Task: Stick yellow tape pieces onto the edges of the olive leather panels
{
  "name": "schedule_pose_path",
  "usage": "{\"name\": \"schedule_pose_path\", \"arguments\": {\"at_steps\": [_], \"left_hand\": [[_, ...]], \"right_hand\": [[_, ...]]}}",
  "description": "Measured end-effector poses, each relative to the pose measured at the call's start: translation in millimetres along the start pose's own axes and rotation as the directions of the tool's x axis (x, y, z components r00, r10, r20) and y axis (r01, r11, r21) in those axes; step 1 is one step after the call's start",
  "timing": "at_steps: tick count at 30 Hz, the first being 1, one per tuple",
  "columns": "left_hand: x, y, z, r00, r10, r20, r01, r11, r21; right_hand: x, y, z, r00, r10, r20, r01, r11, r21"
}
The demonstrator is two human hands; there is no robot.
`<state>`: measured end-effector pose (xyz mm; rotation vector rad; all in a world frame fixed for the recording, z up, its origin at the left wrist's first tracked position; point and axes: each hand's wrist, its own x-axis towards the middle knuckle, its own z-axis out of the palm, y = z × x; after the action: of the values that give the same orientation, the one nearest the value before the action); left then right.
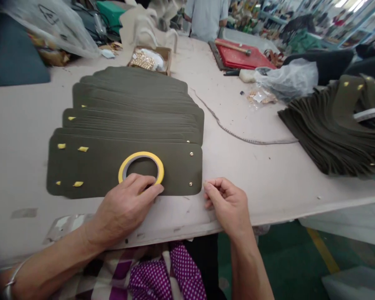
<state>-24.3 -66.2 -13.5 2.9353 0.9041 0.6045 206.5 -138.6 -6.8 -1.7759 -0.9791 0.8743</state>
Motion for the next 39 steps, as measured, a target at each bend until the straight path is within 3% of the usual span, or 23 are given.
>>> {"name": "schedule_pose_path", "arguments": {"at_steps": [6,11,13,15,19,31,39], "left_hand": [[4,1,0,1.000,-0.002,-0.006,0.002,1.000,0.016],[7,1,0,1.000,-0.013,0.004,0.013,0.999,0.030],[6,1,0,1.000,-0.021,0.018,0.020,1.000,0.023],[6,1,1,0.999,-0.029,0.026,0.028,1.000,0.013],[5,1,1,0.999,-0.033,0.021,0.033,0.999,-0.009],[3,0,1,0.999,-0.053,0.008,0.054,0.998,-0.032],[2,1,1,0.998,-0.059,0.011,0.059,0.998,-0.023]], "right_hand": [[-1,16,9,0.969,-0.118,-0.218,0.142,0.985,0.096],[-4,14,15,0.963,-0.239,-0.122,0.222,0.965,-0.141],[-4,11,18,0.973,-0.203,-0.113,0.195,0.978,-0.078],[-5,8,22,0.985,-0.135,-0.106,0.145,0.985,0.095],[-7,7,30,0.993,-0.074,-0.089,0.099,0.938,0.333],[-9,4,44,0.975,-0.083,-0.204,0.146,0.938,0.313],[-8,10,40,0.982,-0.073,-0.175,0.130,0.931,0.340]]}}
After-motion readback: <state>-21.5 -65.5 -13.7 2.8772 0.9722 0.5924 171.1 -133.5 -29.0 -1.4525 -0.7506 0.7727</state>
